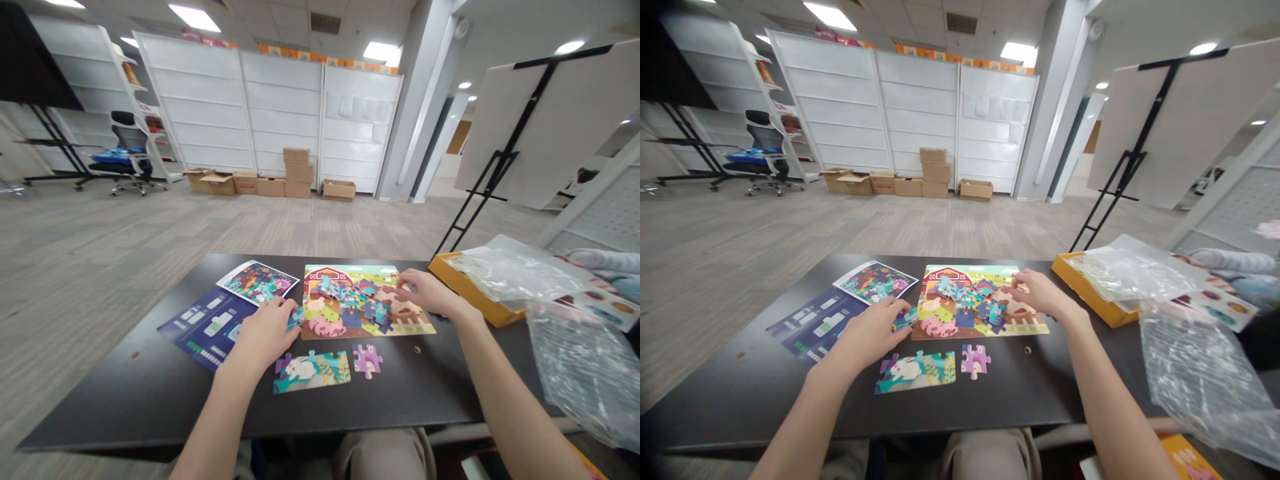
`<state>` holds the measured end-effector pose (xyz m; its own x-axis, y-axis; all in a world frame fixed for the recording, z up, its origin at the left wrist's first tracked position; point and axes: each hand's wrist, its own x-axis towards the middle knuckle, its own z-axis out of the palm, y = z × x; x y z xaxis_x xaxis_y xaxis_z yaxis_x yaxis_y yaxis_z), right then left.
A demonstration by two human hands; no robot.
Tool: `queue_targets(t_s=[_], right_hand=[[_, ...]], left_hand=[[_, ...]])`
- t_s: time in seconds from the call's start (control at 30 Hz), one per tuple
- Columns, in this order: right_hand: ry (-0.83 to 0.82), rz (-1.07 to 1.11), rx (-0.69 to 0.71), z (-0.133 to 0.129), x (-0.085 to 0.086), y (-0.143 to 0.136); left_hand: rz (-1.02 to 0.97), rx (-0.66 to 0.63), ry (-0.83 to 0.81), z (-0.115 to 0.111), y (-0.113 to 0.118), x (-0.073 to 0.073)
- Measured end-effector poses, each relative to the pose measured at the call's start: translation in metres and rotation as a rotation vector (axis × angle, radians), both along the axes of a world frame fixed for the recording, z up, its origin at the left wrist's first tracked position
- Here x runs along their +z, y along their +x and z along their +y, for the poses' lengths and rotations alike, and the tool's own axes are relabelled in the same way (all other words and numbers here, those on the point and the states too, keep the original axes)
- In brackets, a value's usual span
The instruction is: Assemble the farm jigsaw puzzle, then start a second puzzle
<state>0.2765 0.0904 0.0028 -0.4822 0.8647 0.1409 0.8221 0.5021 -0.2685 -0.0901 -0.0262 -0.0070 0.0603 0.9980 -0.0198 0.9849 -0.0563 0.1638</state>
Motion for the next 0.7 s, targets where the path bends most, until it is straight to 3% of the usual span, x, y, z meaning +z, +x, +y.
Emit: queue_targets(t_s=[0.1,0.17,0.33,0.57,0.7], right_hand=[[-0.052,0.142,0.303,-0.018,0.002,-0.038],[-0.050,0.139,0.380,-0.027,-0.002,-0.056],[-0.031,0.020,0.404,-0.034,-0.017,-0.070],[-0.067,-0.028,0.380,-0.029,-0.015,-0.061],[-0.080,-0.018,0.387,-0.027,-0.018,-0.055]], left_hand=[[0.047,0.039,-0.015,-0.003,0.008,0.003],[0.075,0.056,-0.008,-0.005,0.014,0.005],[0.105,0.038,0.094,-0.008,0.030,0.008],[-0.077,-0.337,0.134,0.004,0.071,-0.003],[-0.095,-0.403,0.123,0.010,0.099,-0.009]])
